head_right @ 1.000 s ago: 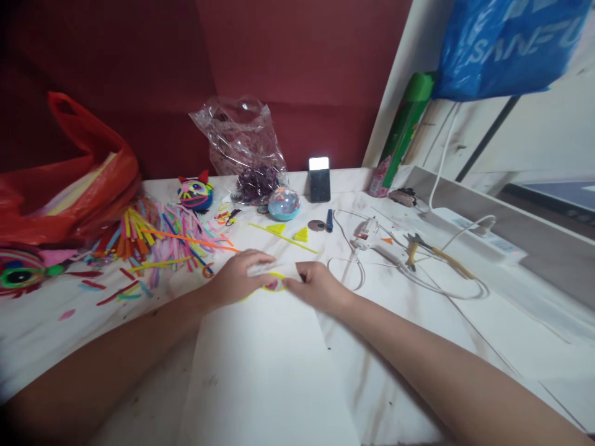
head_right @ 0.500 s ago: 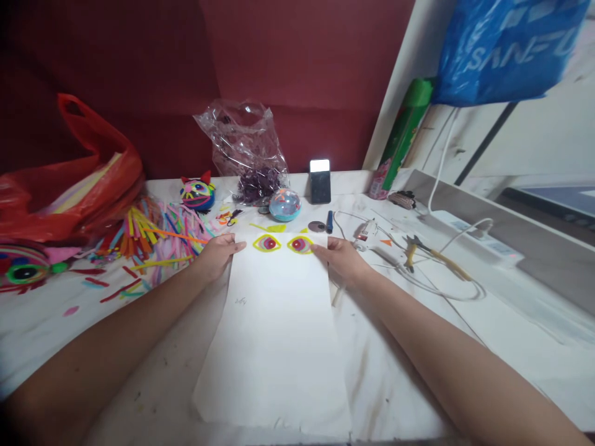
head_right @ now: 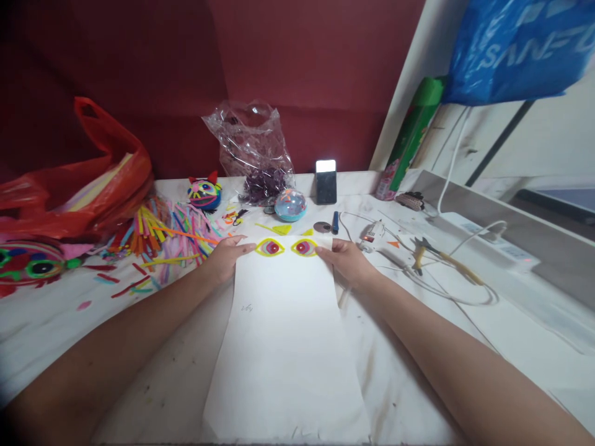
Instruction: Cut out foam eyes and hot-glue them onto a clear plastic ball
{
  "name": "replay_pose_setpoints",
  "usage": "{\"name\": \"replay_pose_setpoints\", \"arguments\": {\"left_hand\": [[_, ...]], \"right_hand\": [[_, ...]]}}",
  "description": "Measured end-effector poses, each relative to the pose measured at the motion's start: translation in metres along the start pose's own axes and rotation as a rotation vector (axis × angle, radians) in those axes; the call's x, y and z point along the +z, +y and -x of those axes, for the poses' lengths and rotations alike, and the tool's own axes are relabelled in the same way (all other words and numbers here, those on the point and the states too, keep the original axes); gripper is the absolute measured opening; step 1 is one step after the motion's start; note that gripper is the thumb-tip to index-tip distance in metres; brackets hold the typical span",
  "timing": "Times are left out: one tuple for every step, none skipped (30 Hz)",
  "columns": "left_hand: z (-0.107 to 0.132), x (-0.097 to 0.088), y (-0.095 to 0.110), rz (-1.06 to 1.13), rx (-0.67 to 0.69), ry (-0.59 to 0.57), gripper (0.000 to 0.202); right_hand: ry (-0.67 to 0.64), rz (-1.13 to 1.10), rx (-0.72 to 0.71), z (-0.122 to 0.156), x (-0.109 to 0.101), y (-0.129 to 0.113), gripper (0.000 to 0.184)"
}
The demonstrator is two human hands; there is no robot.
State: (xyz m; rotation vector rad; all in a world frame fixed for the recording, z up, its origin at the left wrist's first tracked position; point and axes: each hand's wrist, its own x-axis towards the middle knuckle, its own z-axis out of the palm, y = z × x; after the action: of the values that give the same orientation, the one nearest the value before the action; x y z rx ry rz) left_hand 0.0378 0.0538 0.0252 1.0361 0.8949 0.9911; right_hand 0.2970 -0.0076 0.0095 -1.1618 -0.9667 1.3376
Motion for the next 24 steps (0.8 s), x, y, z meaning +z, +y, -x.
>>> {"name": "replay_pose_setpoints", "arguments": {"left_hand": [[0.000, 0.000, 0.000, 0.011, -0.017, -0.007, 0.040], [0.001, 0.001, 0.000, 0.012, -0.039, 0.001, 0.041], [0.001, 0.001, -0.001, 0.004, -0.059, 0.030, 0.042], [0.002, 0.003, -0.001, -0.007, -0.077, 0.070, 0.043], [0.002, 0.004, -0.002, -0.018, -0.087, 0.115, 0.043], [0.004, 0.006, -0.003, -0.025, -0.090, 0.154, 0.043], [0.005, 0.009, -0.004, -0.029, -0.087, 0.178, 0.041], [0.007, 0.011, -0.005, -0.031, -0.082, 0.183, 0.039], [0.009, 0.014, -0.006, -0.034, -0.077, 0.177, 0.037], [0.011, 0.017, -0.006, -0.037, -0.072, 0.164, 0.035], [0.013, 0.020, -0.007, -0.038, -0.067, 0.151, 0.033], [0.015, 0.022, -0.007, -0.037, -0.061, 0.133, 0.031], [0.017, 0.024, -0.007, -0.035, -0.057, 0.113, 0.030], [0.018, 0.026, -0.007, -0.032, -0.054, 0.097, 0.030], [0.020, 0.027, -0.008, -0.028, -0.050, 0.090, 0.030], [0.021, 0.028, -0.008, -0.023, -0.046, 0.089, 0.032], [0.022, 0.028, -0.007, -0.019, -0.043, 0.092, 0.034], [0.023, 0.029, -0.007, -0.015, -0.039, 0.097, 0.035], [0.024, 0.030, -0.007, -0.009, -0.037, 0.094, 0.037], [0.025, 0.030, -0.007, -0.003, -0.036, 0.081, 0.037], [0.026, 0.031, -0.007, 0.002, -0.038, 0.058, 0.038], [0.026, 0.031, -0.008, 0.004, -0.042, 0.038, 0.038], [0.026, 0.031, -0.008, 0.001, -0.047, 0.028, 0.037], [0.025, 0.030, -0.009, -0.006, -0.051, 0.024, 0.037]], "right_hand": [[-0.012, 0.001, 0.003, 0.000, 0.000, 0.001, 0.036], [-0.027, 0.012, 0.003, -0.001, 0.000, 0.001, 0.036], [-0.036, 0.039, -0.012, -0.001, -0.001, 0.001, 0.036], [-0.018, 0.092, -0.059, -0.001, -0.001, 0.001, 0.036], [0.032, 0.180, -0.141, -0.001, -0.002, 0.000, 0.036], [0.112, 0.301, -0.262, -0.001, -0.002, -0.001, 0.035], [0.204, 0.442, -0.413, 0.000, -0.002, -0.003, 0.032], [0.283, 0.592, -0.574, 0.001, 0.000, -0.005, 0.027], [0.334, 0.739, -0.725, 0.003, 0.002, -0.008, 0.021], [0.354, 0.872, -0.851, 0.005, 0.006, -0.010, 0.016], [0.343, 0.983, -0.952, 0.008, 0.010, -0.012, 0.015], [0.328, 1.076, -1.029, 0.011, 0.016, -0.014, 0.016], [0.316, 1.157, -1.085, 0.014, 0.022, -0.015, 0.016], [0.302, 1.225, -1.131, 0.016, 0.028, -0.016, 0.015], [0.293, 1.279, -1.164, 0.018, 0.033, -0.016, 0.015], [0.278, 1.318, -1.184, 0.019, 0.038, -0.015, 0.015], [0.266, 1.341, -1.194, 0.019, 0.042, -0.014, 0.016], [0.253, 1.353, -1.196, 0.019, 0.045, -0.012, 0.016], [0.240, 1.355, -1.190, 0.018, 0.048, -0.009, 0.016], [0.227, 1.349, -1.181, 0.016, 0.049, -0.006, 0.016], [0.216, 1.334, -1.171, 0.015, 0.051, -0.004, 0.015], [0.207, 1.311, -1.159, 0.014, 0.052, -0.002, 0.015], [0.203, 1.279, -1.146, 0.013, 0.052, -0.002, 0.015], [0.206, 1.240, -1.135, 0.012, 0.051, -0.003, 0.016]]}}
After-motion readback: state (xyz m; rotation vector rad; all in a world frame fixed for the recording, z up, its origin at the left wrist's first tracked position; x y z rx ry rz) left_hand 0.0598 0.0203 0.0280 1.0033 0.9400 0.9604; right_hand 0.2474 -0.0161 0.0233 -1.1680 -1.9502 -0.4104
